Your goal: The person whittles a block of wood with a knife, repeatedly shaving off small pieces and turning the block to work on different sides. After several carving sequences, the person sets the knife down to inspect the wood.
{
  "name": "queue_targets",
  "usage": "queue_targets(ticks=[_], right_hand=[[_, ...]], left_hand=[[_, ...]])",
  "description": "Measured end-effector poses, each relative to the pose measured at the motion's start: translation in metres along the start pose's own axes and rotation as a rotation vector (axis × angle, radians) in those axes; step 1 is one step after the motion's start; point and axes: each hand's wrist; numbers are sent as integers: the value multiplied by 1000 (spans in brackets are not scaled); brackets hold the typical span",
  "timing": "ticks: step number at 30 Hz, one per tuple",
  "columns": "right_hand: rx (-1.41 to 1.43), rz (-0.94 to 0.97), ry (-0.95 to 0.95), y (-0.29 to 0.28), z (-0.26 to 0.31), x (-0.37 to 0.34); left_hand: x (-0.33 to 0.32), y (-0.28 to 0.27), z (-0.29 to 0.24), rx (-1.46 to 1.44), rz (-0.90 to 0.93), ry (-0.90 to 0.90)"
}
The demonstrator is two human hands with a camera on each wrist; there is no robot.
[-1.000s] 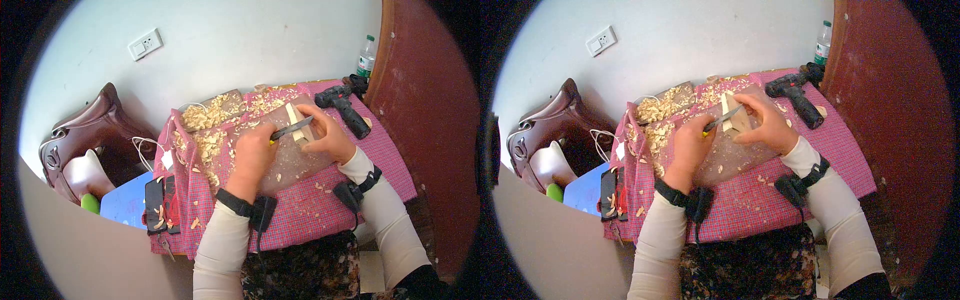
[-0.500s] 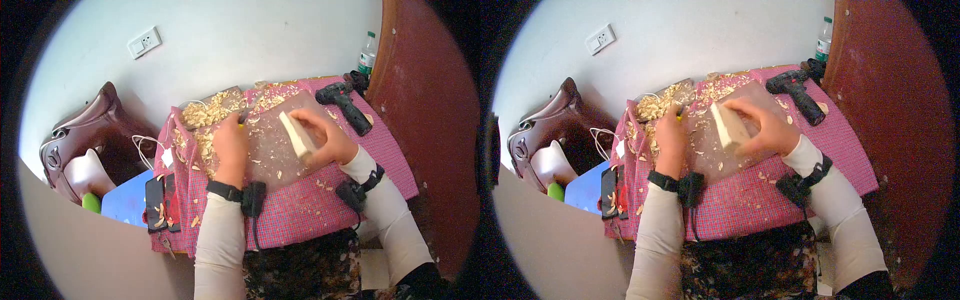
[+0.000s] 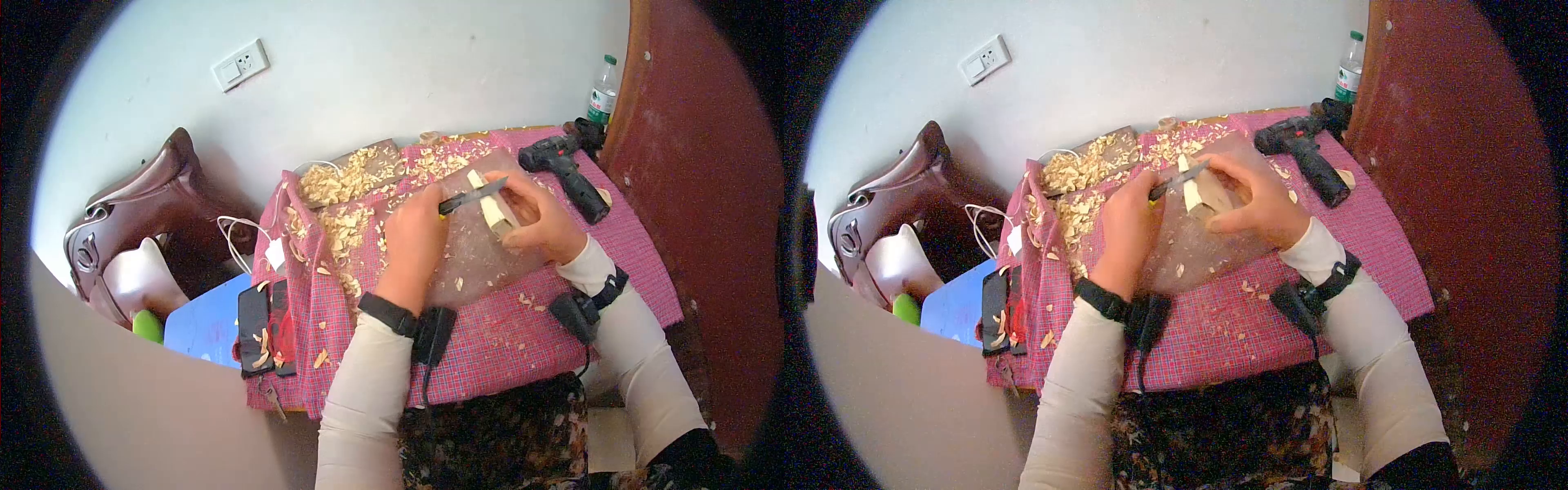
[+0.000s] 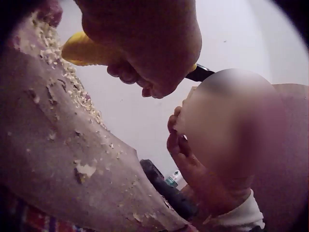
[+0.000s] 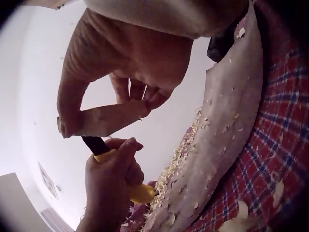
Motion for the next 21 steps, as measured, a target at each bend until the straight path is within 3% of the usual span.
queue_targets(ticks=[7, 8, 10, 12, 14, 16, 18, 21], right_hand=[[149, -19, -66, 6, 1, -3], [169, -52, -98, 9, 7, -5], [-96, 196, -366, 5, 41, -20], [-169, 185, -361, 8, 25, -17], [292, 92, -83, -3, 12, -6], [302, 77, -75, -10, 8, -7], [581, 132, -88, -7, -1, -9], [697, 137, -146, -2, -11, 2]], left_hand=[[2, -6, 7, 60, 17, -90], [4, -3, 18, 101, 1, -175], [8, -11, 28, 134, -36, -268], [13, -28, 31, 170, -97, -324], [12, -23, 19, 164, -134, -286], [8, -18, 13, 153, -109, -176], [6, -18, 14, 143, -74, -208], [3, -15, 17, 72, -63, -297]])
Point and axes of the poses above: each hand's wrist, its own x-axis towards the middle knuckle, its own y-axis out of the palm, z = x × y, and after that the axes turned 14 degrees about -x, right-handed
